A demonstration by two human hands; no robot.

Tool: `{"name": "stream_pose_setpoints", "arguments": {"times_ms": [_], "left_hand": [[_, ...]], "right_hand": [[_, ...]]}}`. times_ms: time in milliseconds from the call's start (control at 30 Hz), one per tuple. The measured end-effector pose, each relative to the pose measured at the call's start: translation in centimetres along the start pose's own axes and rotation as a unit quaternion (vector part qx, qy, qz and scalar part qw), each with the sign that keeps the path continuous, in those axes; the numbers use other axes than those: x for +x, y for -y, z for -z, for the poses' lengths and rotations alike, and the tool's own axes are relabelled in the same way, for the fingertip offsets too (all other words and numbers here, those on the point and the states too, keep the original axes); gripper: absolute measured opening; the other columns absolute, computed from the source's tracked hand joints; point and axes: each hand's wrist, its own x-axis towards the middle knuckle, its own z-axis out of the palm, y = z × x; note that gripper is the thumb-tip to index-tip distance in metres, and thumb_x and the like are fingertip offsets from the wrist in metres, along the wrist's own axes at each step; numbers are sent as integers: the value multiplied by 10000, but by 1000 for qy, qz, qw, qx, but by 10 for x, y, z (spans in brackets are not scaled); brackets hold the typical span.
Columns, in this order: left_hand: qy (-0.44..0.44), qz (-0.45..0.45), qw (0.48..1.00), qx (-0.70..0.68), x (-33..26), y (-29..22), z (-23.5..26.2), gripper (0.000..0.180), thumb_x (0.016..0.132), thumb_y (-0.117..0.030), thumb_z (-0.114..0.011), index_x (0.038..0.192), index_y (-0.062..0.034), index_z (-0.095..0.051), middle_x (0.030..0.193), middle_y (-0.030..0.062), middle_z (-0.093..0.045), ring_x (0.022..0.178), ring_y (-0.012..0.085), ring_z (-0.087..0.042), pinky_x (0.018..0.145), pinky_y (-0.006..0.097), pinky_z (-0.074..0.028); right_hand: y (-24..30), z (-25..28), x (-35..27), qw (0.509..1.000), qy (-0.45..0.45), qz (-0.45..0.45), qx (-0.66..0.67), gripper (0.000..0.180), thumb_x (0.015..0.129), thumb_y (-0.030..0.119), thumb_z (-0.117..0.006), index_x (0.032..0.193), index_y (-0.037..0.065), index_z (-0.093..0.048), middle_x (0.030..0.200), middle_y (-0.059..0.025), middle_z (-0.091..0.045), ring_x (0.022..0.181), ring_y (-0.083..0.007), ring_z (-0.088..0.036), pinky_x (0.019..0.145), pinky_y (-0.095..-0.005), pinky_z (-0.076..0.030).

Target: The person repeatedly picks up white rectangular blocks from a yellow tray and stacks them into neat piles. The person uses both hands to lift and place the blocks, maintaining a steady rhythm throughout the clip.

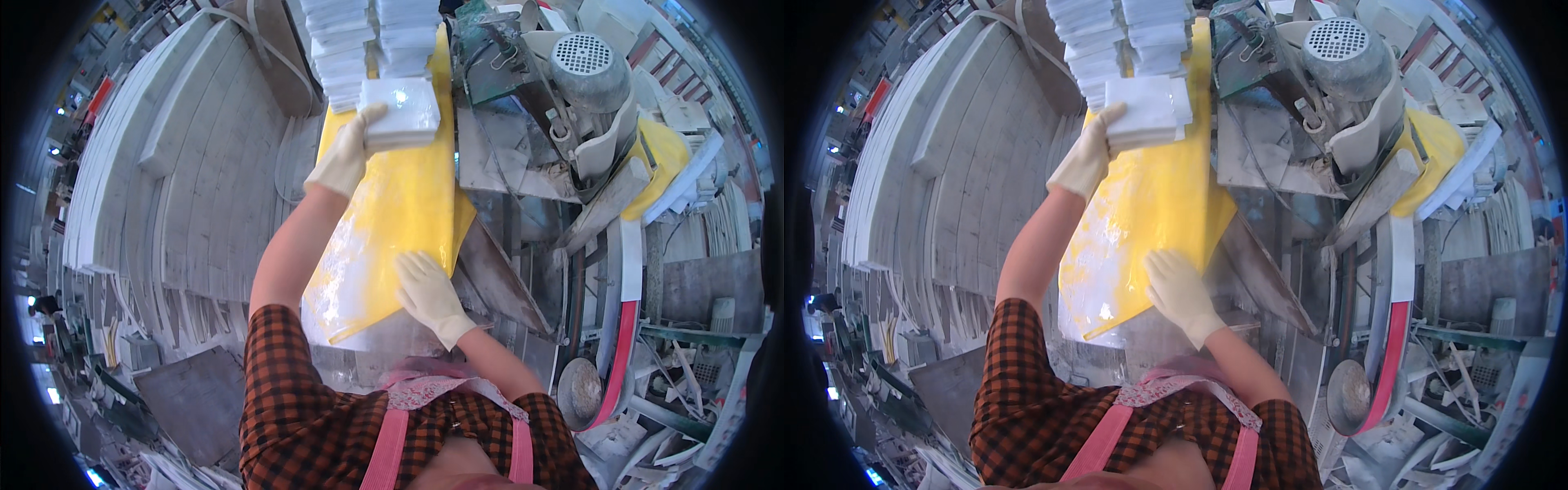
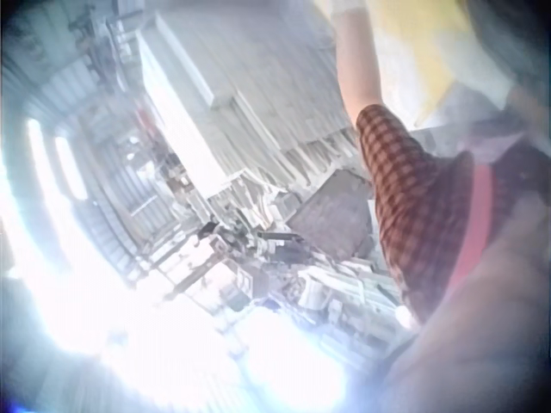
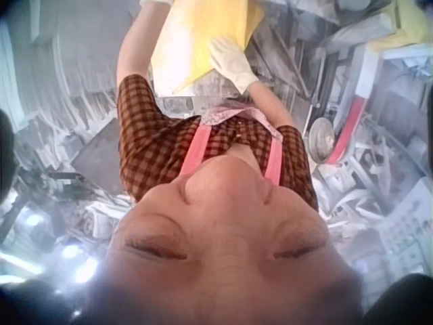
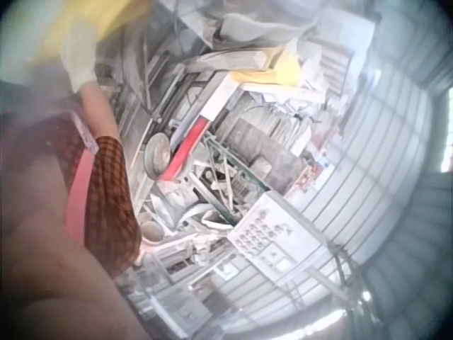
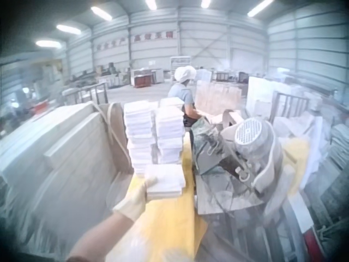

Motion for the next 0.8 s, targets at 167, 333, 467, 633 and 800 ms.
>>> {"name": "stream_pose_setpoints", "arguments": {"times_ms": [167, 333, 467, 633, 800], "left_hand": [[84, -14, 996, -41, 79, -5, -32, 594, 932, -342, -702, 1351, 54, -563, 1285, 211, -655, 1144, 310, -676, 1003, 418, -545], [34, 14, 999, -39, 121, 11, -28, 564, 911, -362, -724, 1297, 33, -612, 1215, 216, -681, 1049, 304, -705, 829, 411, -593], [26, 100, 985, 138, 125, -7, -16, 552, 921, -468, -683, 1231, -11, -673, 1079, 170, -723, 898, 261, -725, 725, 385, -592], [61, -6, 938, 341, 95, -39, -20, 627, 957, -591, -561, 1272, -64, -686, 1081, 123, -735, 891, 222, -724, 721, 374, -578], [117, -132, 698, 694, 79, -61, -26, 196, 992, -153, -492, 1148, -83, -587, 976, 105, -684, 943, 252, -696, 783, 349, -528]], "right_hand": [[-1, 4, 2, 999, 29, -17, 30, 466, 867, 175, -655, 1266, -51, -575, 1288, -208, -599, 1237, -374, -537, 1104, -471, -410], [-4, 6, 5, 999, 19, -10, 38, 482, 871, 172, -671, 1286, -53, -569, 1304, -209, -595, 1246, -379, -533, 1111, -462, -407], [-3, 8, 2, 997, 52, -33, 48, 496, 882, 177, -675, 1305, -55, -564, 1330, -208, -591, 1272, -375, -526, 1124, -455, -405], [-1, 10, 0, 998, 32, -21, 40, 490, 894, 182, -670, 1310, -54, -562, 1345, -203, -590, 1288, -375, -520, 1131, -450, -405], [1, 11, 2, 998, 36, -28, 42, 493, 893, 179, -670, 1318, -46, -563, 1352, -203, -588, 1291, -374, -519, 1127, -449, -410]]}}
